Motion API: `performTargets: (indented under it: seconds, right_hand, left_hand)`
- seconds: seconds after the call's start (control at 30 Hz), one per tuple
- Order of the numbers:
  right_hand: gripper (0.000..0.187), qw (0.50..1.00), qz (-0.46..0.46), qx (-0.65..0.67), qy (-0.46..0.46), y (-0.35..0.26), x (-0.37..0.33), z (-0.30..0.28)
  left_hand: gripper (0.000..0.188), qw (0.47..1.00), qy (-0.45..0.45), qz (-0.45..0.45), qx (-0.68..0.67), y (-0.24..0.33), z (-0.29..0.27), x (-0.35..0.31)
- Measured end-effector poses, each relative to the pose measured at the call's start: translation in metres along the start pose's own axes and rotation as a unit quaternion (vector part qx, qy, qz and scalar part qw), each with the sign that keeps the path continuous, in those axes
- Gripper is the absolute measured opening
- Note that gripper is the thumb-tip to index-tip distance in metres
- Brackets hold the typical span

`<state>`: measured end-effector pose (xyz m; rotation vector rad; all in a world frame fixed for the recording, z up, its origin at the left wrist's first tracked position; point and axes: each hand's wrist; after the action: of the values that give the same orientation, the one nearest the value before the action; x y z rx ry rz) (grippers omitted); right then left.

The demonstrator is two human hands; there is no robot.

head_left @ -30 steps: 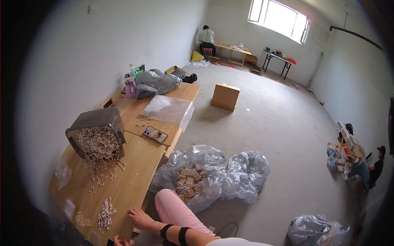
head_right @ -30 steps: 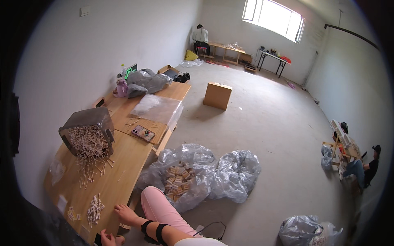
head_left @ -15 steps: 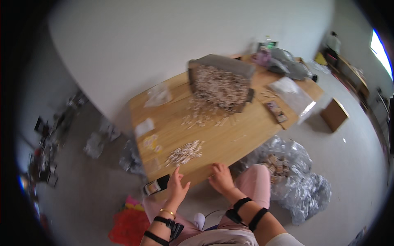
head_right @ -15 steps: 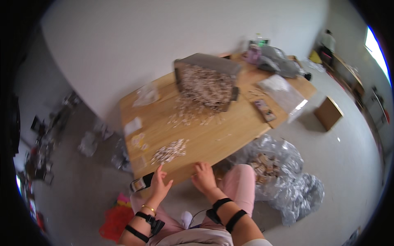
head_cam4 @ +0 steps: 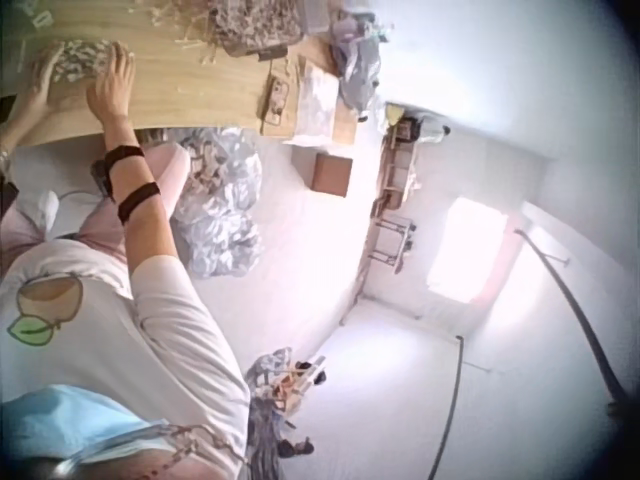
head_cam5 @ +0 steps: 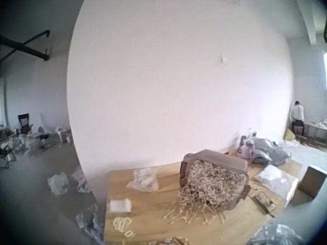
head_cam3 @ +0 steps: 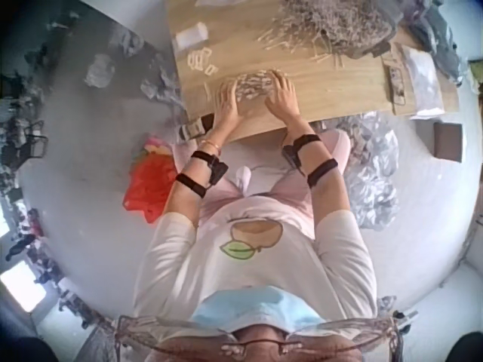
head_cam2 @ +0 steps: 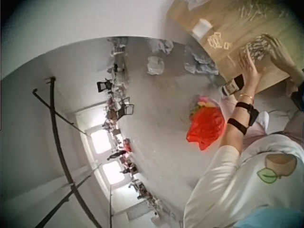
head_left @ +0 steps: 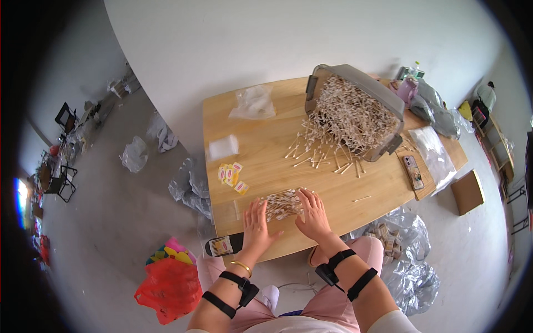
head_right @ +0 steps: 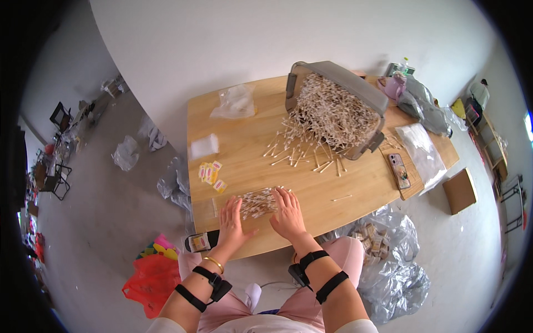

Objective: Sorting and aligning cotton swabs on a wooden table.

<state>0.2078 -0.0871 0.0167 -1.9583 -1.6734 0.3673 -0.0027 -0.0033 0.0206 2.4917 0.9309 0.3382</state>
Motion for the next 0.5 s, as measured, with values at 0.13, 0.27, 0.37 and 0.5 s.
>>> performTargets:
  seconds: [0.13,0.27,0.37,0.5]
  right_hand:
    - [0.089,0.991,-0.065,-0.032,-0.116,-0.021,0.041,0.026]
    - [0.09,0.988,-0.095,-0.053,-0.109,0.033,0.044,0.008]
    - [0.093,0.979,-0.143,-0.055,-0.134,0.045,0.04,0.005]
    - [0.089,0.974,-0.163,-0.015,-0.156,0.039,0.044,0.022]
  left_hand:
    - [0.112,0.993,0.083,0.084,0.015,-0.02,-0.009,0.014]
    - [0.106,0.989,0.07,0.116,-0.067,-0.001,0.017,0.04]
    - [0.11,0.993,0.047,0.093,-0.054,0.002,0.024,0.039]
    - [0.11,0.994,-0.003,0.06,-0.09,-0.014,0.023,0.039]
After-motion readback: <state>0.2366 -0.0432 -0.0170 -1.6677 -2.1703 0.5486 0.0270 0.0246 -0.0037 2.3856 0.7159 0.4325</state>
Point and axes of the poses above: each hand's wrist, its own x-axis towards the middle knuckle, its own z-axis out of the palm, y = z × x, and after that the axes turned 10 degrees about -y, right-handed
